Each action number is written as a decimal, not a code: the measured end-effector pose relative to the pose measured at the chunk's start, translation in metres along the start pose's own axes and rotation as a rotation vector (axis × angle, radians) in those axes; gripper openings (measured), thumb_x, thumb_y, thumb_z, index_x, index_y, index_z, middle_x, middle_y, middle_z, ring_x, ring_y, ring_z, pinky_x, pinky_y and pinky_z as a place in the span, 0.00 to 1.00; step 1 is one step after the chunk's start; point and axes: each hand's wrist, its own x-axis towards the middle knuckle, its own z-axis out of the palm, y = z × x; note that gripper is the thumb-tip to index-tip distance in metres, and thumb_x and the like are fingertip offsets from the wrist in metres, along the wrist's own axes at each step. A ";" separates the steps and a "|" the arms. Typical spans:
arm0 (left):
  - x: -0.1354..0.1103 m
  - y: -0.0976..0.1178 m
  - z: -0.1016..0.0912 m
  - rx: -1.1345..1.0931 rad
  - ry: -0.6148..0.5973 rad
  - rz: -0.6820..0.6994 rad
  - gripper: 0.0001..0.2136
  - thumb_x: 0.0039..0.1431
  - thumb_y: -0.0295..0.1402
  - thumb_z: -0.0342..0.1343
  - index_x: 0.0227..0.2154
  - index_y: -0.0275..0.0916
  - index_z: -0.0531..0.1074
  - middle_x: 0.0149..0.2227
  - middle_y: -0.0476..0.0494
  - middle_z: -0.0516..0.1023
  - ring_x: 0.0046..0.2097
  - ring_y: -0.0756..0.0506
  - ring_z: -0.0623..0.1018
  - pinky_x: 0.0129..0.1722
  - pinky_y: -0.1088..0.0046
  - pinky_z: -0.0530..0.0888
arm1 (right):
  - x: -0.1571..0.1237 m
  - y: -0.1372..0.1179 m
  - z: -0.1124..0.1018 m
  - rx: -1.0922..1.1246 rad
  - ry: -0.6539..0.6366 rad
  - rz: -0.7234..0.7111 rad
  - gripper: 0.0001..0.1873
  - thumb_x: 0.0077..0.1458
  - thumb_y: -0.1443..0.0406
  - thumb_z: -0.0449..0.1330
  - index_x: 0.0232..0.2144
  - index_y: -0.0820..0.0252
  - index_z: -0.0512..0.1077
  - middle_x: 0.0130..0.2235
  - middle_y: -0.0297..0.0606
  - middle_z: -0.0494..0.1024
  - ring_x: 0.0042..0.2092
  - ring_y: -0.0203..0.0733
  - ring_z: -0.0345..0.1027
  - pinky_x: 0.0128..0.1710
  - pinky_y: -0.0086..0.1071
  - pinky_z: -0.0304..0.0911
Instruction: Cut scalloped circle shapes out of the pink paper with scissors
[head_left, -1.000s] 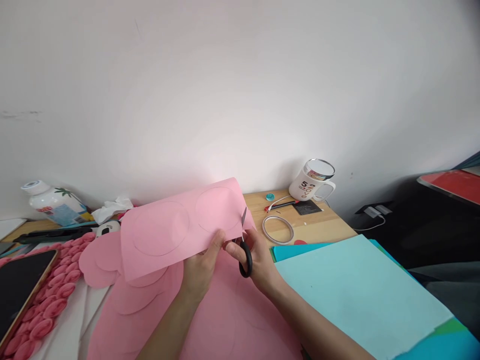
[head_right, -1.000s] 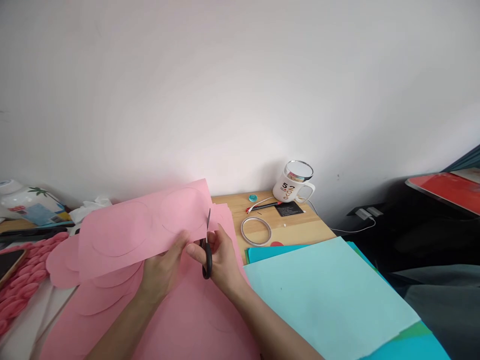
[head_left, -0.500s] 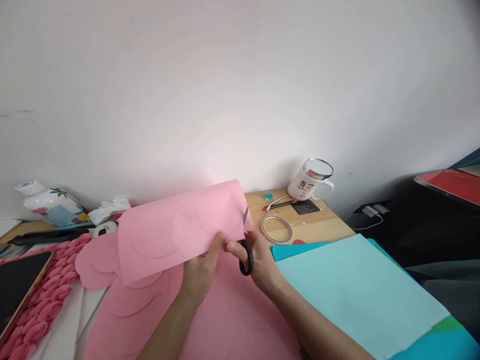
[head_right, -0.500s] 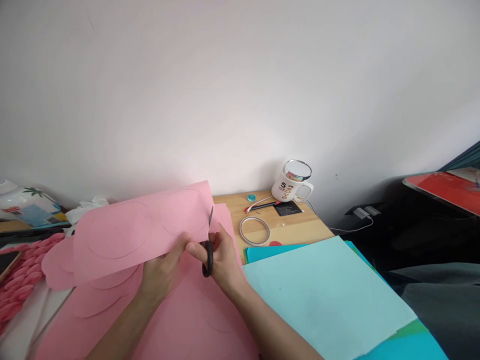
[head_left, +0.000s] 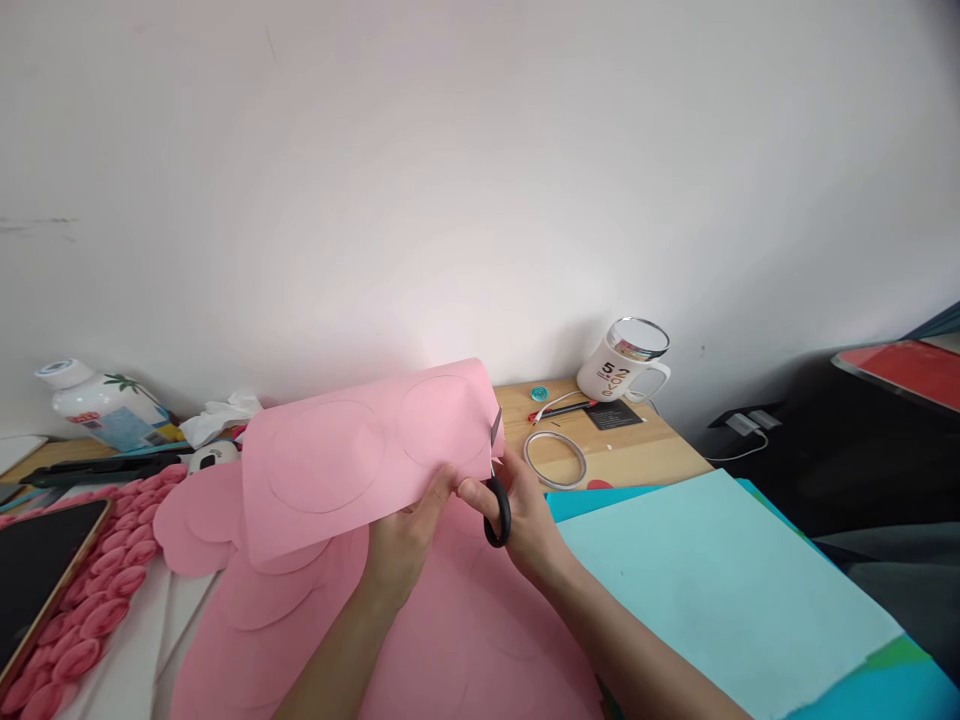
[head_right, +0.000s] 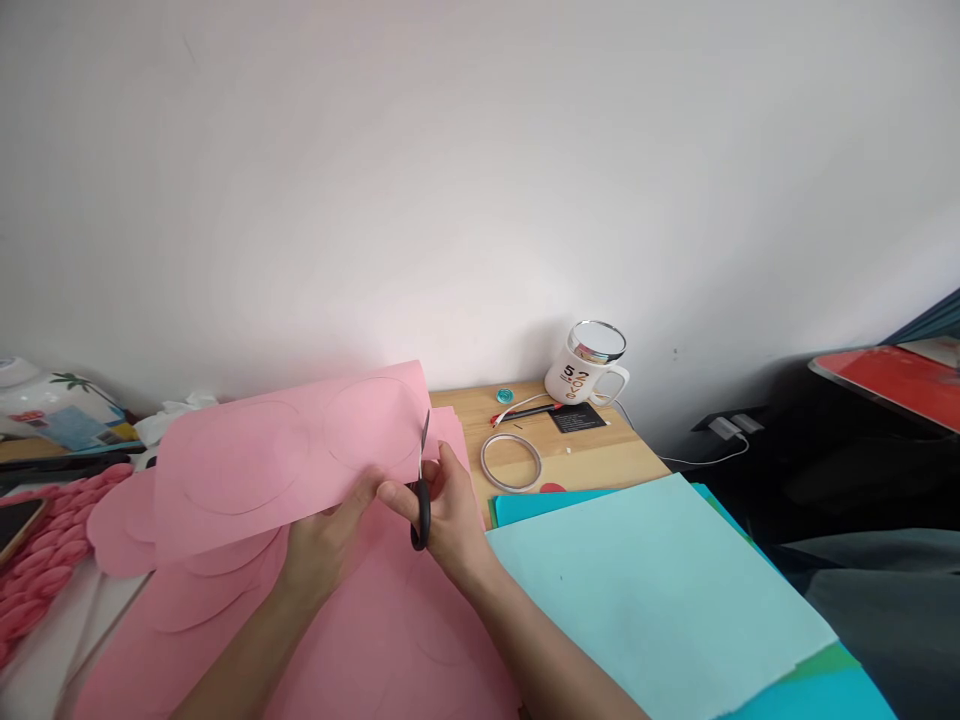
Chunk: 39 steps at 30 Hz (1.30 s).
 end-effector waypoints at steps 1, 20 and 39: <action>0.000 0.000 0.000 0.006 -0.006 0.003 0.05 0.48 0.31 0.59 0.30 0.38 0.74 0.30 0.48 0.78 0.37 0.45 0.77 0.45 0.69 0.72 | 0.000 0.001 0.000 -0.003 0.002 0.001 0.25 0.39 0.58 0.68 0.24 0.55 0.52 0.21 0.24 0.61 0.20 0.29 0.46 0.18 0.26 0.42; 0.002 0.016 0.003 -0.009 -0.159 -0.011 0.10 0.53 0.29 0.54 0.18 0.40 0.70 0.20 0.51 0.73 0.29 0.47 0.74 0.36 0.71 0.71 | 0.000 0.002 -0.001 -0.126 0.025 0.013 0.21 0.41 0.55 0.65 0.25 0.56 0.56 0.20 0.29 0.66 0.24 0.36 0.60 0.20 0.28 0.50; 0.001 0.008 0.003 -0.170 -0.133 -0.151 0.10 0.52 0.32 0.54 0.17 0.38 0.67 0.15 0.53 0.67 0.19 0.50 0.68 0.20 0.72 0.69 | -0.003 0.006 0.005 -0.141 0.000 0.076 0.23 0.40 0.53 0.65 0.23 0.56 0.55 0.17 0.27 0.65 0.21 0.36 0.61 0.20 0.29 0.54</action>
